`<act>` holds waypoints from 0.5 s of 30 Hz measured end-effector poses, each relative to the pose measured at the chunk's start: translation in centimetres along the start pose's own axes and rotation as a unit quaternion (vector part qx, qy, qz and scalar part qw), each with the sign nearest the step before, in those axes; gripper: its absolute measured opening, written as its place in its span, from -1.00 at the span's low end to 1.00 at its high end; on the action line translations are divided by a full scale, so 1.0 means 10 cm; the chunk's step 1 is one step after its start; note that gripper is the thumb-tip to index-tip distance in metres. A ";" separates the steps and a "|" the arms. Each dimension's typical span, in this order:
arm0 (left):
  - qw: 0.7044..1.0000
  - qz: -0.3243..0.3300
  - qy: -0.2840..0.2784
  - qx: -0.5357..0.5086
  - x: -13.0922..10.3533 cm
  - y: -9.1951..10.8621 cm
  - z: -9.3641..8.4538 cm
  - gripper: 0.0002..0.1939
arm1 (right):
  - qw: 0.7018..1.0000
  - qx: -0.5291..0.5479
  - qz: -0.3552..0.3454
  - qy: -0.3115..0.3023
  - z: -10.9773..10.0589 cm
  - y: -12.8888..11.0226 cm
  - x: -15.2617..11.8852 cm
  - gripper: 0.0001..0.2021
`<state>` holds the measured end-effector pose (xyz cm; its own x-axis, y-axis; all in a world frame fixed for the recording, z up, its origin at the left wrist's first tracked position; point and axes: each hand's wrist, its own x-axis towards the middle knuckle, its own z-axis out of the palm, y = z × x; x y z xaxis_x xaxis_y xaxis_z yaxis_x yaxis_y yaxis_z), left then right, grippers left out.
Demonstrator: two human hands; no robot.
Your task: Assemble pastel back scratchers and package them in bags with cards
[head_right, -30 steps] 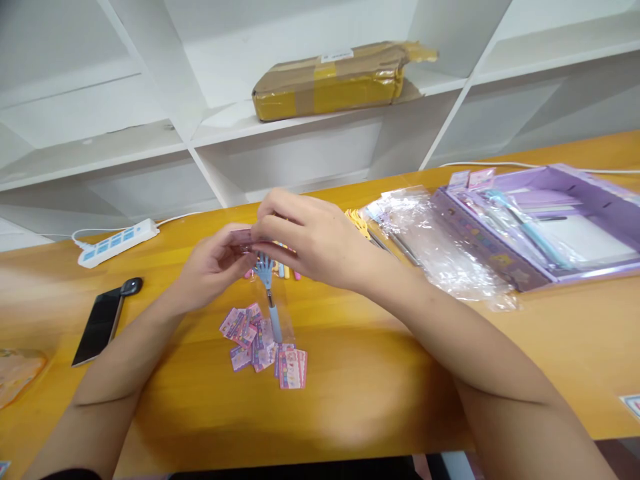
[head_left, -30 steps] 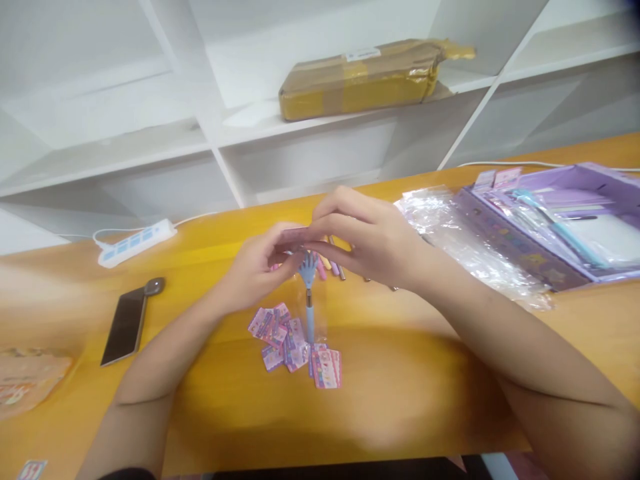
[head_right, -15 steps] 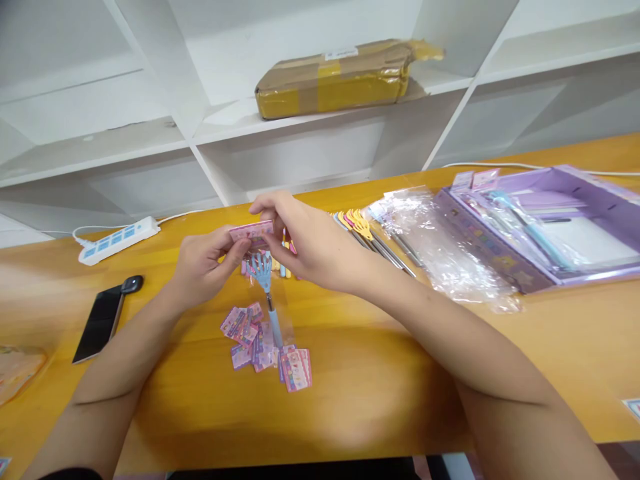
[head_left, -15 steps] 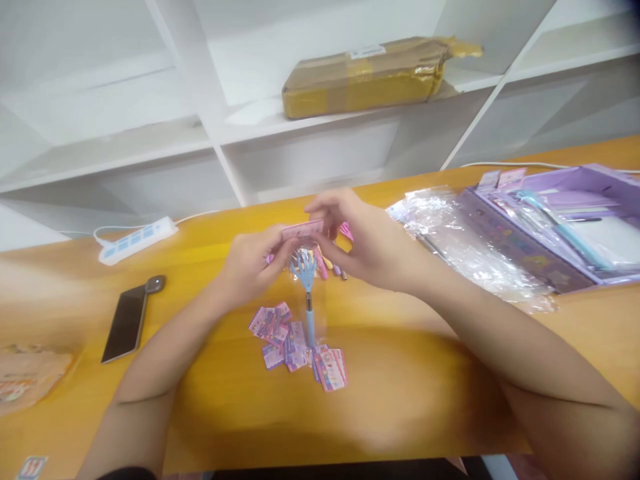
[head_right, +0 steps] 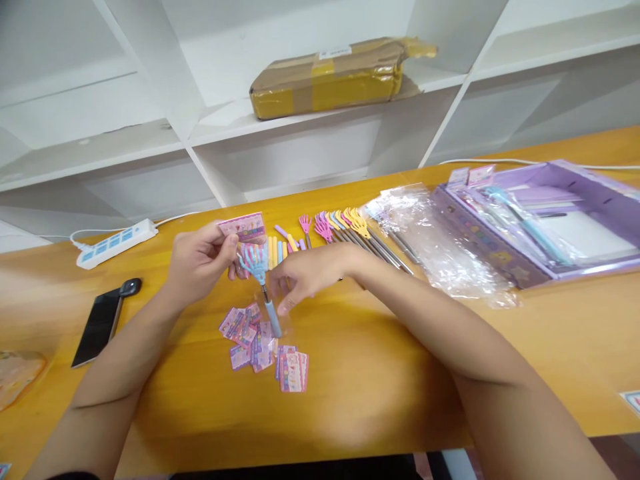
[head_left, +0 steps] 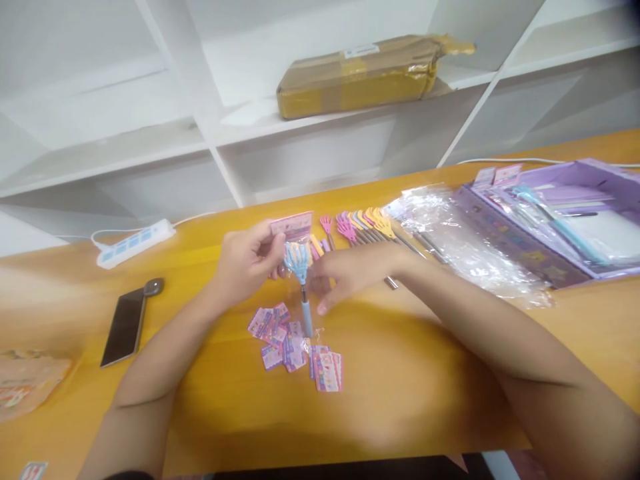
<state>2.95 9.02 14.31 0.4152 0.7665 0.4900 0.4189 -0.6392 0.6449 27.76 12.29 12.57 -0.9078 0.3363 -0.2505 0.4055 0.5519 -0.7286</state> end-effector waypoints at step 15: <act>0.991 -0.024 0.000 -0.130 0.01 -0.01 -0.10 -0.58 | 0.987 -0.023 -0.037 0.152 -0.24 0.08 -0.21 -0.75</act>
<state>2.14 9.21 14.86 0.3990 0.7957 0.4556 0.2166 -0.5646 0.7964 30.25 13.86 14.11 -0.8634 0.5045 0.0104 0.3511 0.6154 -0.7057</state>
